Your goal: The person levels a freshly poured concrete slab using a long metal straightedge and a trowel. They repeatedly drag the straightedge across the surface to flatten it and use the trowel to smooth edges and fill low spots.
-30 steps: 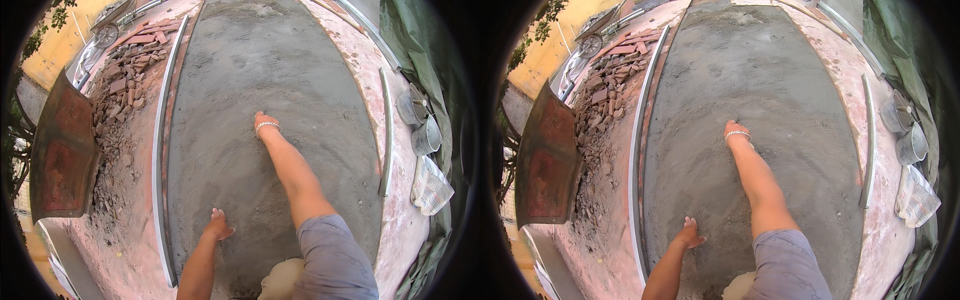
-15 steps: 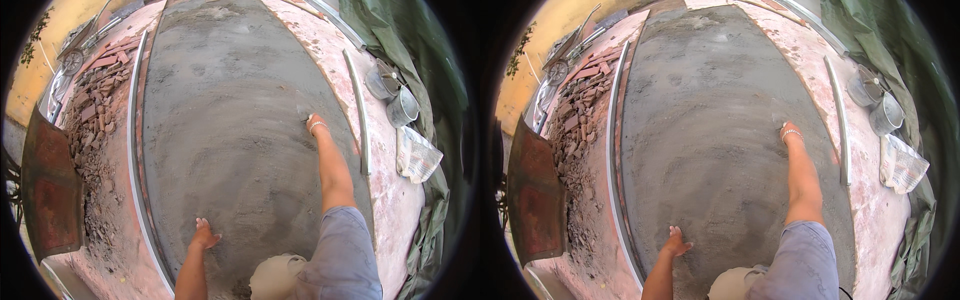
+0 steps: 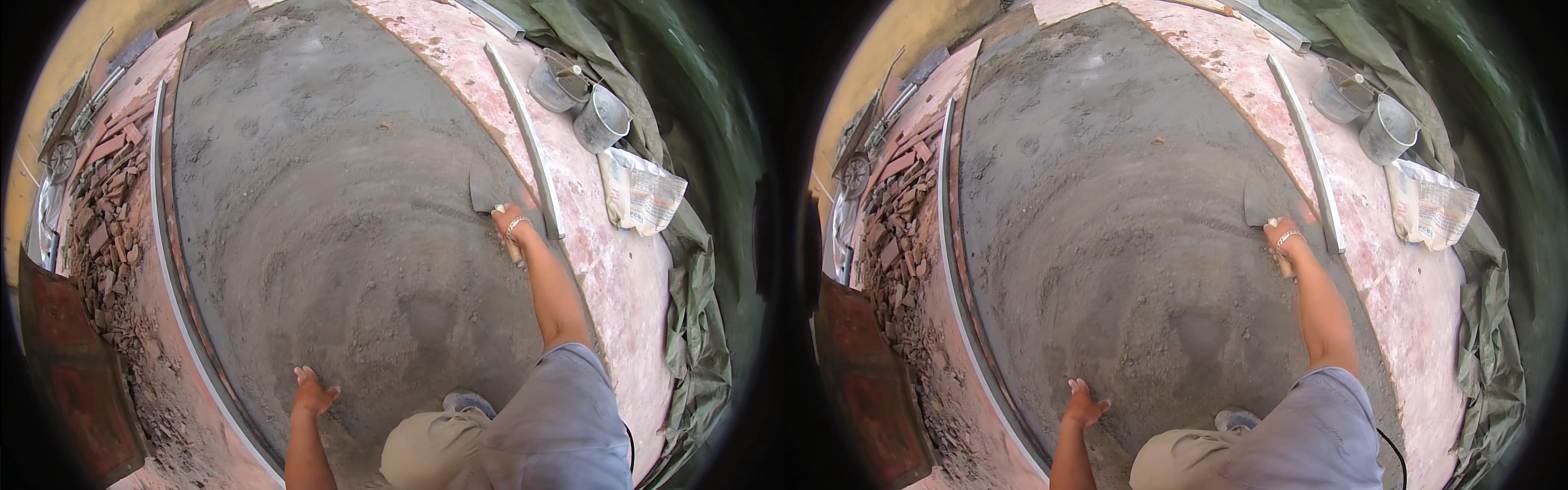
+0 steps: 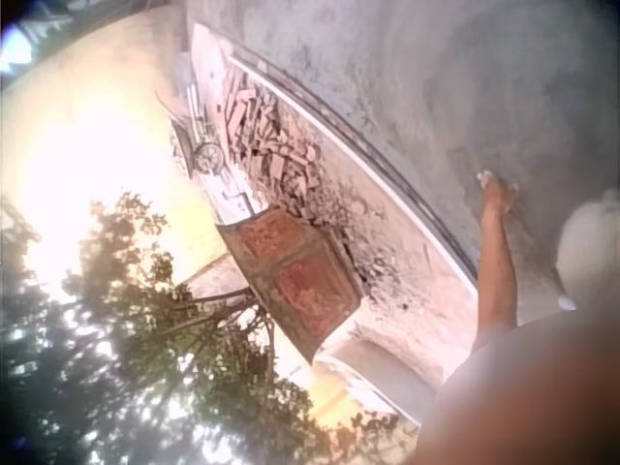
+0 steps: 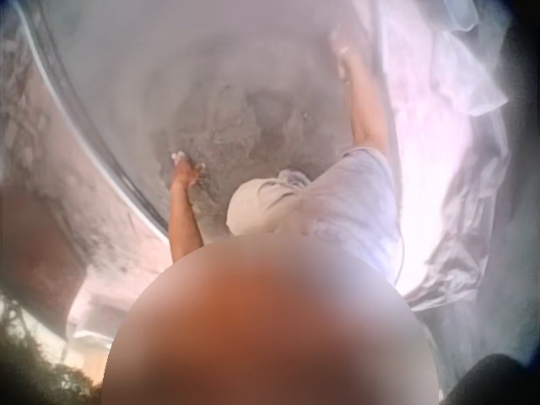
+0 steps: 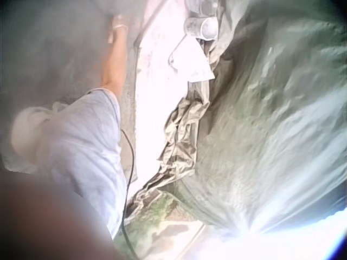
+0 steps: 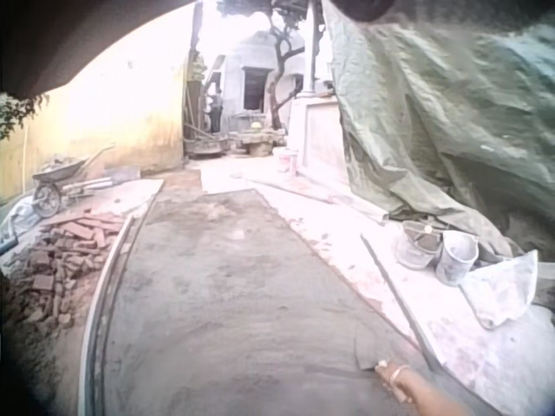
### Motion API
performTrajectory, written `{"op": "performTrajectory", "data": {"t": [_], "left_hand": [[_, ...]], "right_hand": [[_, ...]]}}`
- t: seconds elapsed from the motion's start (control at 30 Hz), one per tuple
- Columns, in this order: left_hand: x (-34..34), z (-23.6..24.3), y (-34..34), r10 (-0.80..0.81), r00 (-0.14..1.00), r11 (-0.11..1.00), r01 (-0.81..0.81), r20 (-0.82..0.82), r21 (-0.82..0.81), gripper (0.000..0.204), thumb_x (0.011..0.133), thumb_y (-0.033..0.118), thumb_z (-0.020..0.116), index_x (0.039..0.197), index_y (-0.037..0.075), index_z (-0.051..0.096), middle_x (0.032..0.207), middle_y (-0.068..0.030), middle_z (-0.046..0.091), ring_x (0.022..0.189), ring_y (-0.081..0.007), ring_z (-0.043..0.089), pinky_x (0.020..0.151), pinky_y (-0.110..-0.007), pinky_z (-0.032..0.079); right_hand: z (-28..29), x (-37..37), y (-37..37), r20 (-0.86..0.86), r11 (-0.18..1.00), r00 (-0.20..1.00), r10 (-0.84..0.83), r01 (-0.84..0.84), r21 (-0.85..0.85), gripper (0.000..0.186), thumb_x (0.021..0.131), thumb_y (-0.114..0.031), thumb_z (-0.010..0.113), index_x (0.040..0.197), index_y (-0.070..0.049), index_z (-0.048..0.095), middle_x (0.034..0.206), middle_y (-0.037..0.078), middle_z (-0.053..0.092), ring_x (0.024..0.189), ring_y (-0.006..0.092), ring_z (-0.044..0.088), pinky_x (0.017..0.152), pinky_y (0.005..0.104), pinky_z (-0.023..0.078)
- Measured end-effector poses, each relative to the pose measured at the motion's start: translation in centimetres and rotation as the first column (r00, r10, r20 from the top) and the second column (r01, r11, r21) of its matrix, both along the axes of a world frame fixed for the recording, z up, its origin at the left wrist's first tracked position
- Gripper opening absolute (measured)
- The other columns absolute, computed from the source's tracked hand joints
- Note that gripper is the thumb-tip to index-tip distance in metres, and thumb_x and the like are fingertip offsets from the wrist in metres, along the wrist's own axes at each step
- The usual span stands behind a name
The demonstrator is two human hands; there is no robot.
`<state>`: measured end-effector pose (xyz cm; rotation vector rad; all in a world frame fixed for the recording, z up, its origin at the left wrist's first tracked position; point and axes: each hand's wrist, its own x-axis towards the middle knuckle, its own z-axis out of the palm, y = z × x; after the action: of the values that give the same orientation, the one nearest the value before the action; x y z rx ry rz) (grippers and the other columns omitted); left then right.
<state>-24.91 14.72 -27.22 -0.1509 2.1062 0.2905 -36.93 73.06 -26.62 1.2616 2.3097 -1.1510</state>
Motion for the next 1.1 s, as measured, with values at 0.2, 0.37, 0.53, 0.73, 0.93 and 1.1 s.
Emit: {"op": "performTrajectory", "data": {"t": [0.2, 0.37, 0.53, 0.73, 0.93, 1.1], "left_hand": [[0.1, 0.6, -0.1, -0.015, 1.0, 0.999, 0.015, -0.003, 0.03, 0.11, 0.084, 0.04, 0.074, 0.154, -0.008, 0.005, 0.161, -0.0303, -0.002, 0.15, -0.0379, 0.015, 0.119, -0.039, 0.027], [-0.4, 1.3, 0.0, -0.005, 1.0, 0.999, 0.005, 0.026, 0.035, 0.11, 0.083, 0.04, 0.074, 0.154, -0.008, 0.005, 0.161, -0.0306, -0.002, 0.15, -0.0375, 0.015, 0.119, -0.039, 0.027], [-0.7, 1.2, -0.2, -0.006, 0.998, 0.999, 0.004, 0.07, 0.038, 0.111, 0.083, 0.043, 0.074, 0.154, -0.008, 0.004, 0.161, -0.0306, -0.004, 0.151, -0.0377, 0.014, 0.119, -0.039, 0.027], [-0.3, 0.3, -0.5, -0.001, 0.998, 1.0, 0.0, 0.061, 0.012, 0.113, 0.083, 0.047, 0.073, 0.154, -0.007, 0.003, 0.161, -0.031, -0.004, 0.151, -0.0387, 0.011, 0.12, -0.04, 0.025], [-0.5, -0.9, -0.9, -0.023, 0.994, 1.0, 0.023, 0.103, 0.005, 0.114, 0.083, 0.051, 0.072, 0.154, -0.007, 0.003, 0.16, -0.0324, -0.006, 0.15, -0.0401, 0.014, 0.12, -0.04, 0.025], [-0.2, -1.8, -1.6, -0.044, 0.995, 0.999, 0.042, 0.089, 0.03, 0.116, 0.084, 0.057, 0.068, 0.154, -0.008, 0.003, 0.16, -0.0338, -0.005, 0.149, -0.0426, 0.016, 0.119, -0.042, 0.026]], "right_hand": [[0.8, 2.9, 0.7, -0.202, 0.909, 0.891, -0.407, 0.373, -0.189, 0.03, 0.097, -0.033, 0.056, 0.105, -0.004, 0.054, 0.07, 0.006, 0.055, 0.05, 0.0163, 0.053, 0.043, 0.0348, 0.046], [-1.6, 0.2, -5.3, -0.16, 0.946, 0.952, -0.261, 0.219, -0.239, 0.037, 0.098, -0.031, 0.056, 0.119, -0.001, 0.046, 0.07, 0.008, 0.054, 0.051, 0.0178, 0.053, 0.043, 0.0356, 0.047], [-1.2, -4.4, -16.2, -0.114, 0.964, 0.984, 0.134, -0.157, -0.215, 0.043, 0.097, -0.029, 0.056, 0.123, 0.004, 0.048, 0.077, 0.014, 0.062, 0.055, 0.0231, 0.061, 0.047, 0.0387, 0.051], [-2.1, -6.5, -28.6, -0.068, 0.804, 0.847, 0.527, -0.523, -0.283, 0.044, 0.096, -0.033, 0.056, 0.12, 0.004, 0.052, 0.096, 0.024, 0.069, 0.077, 0.0363, 0.071, 0.07, 0.0445, 0.057], [0.3, -3.1, -32.0, -0.026, 0.539, 0.548, 0.836, -0.83, -0.14, 0.05, 0.094, -0.037, 0.058, 0.125, 0.002, 0.056, 0.108, 0.024, 0.069, 0.098, 0.0386, 0.069, 0.086, 0.0451, 0.054], [2.6, 2.9, -24.5, -0.055, 0.653, 0.749, 0.66, -0.608, -0.452, 0.041, 0.095, -0.041, 0.058, 0.103, 0.0, 0.059, 0.071, 0.007, 0.062, 0.057, 0.0171, 0.062, 0.053, 0.0339, 0.052]]}}
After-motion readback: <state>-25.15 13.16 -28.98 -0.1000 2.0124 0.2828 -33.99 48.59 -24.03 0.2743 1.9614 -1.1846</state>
